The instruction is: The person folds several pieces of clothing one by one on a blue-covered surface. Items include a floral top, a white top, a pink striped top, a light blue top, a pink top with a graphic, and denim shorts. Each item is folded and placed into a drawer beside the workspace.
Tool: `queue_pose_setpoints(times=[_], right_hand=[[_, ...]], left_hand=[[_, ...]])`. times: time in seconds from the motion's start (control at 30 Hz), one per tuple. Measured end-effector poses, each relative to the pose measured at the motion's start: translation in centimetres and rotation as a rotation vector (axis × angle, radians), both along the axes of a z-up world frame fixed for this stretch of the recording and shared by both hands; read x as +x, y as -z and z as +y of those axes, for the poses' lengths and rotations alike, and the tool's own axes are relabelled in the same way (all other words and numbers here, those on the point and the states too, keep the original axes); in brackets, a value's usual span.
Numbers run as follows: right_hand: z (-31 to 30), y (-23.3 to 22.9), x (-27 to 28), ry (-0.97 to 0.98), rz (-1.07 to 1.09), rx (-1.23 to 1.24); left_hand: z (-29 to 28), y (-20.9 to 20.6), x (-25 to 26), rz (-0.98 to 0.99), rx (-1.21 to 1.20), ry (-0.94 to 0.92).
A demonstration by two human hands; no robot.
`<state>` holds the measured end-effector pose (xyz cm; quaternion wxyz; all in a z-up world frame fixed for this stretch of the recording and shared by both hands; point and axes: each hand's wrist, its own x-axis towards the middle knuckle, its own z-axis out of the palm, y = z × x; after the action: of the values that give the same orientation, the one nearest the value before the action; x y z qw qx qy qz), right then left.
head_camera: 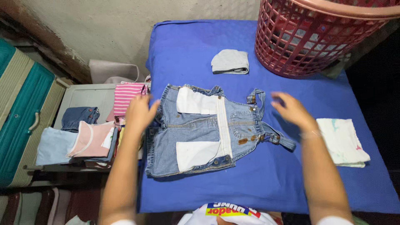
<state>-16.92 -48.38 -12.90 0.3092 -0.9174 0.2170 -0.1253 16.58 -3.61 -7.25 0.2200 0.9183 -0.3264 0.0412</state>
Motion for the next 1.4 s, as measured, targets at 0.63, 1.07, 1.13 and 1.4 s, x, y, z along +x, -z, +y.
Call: queue_pose_setpoints(times=[0.63, 1.07, 1.13, 1.4], right_hand=[[-2.8, 3.6, -2.4, 0.388, -0.108, 0.124], [-1.6, 3.2, -1.6, 0.332, -0.442, -0.021], [-1.1, 3.8, -1.2, 0.364, -0.407, -0.088], [-0.6, 3.8, -1.8, 0.388, -0.325, -0.096]], left_hand=[[-5.2, 8.3, 3.0, -0.113, -0.076, -0.059], [-4.2, 9.2, 5.0, 0.163, -0.274, -0.243], [-4.0, 10.1, 5.8, 0.206, -0.215, -0.277], [3.1, 12.2, 10.6, 0.525, -0.296, 0.055]])
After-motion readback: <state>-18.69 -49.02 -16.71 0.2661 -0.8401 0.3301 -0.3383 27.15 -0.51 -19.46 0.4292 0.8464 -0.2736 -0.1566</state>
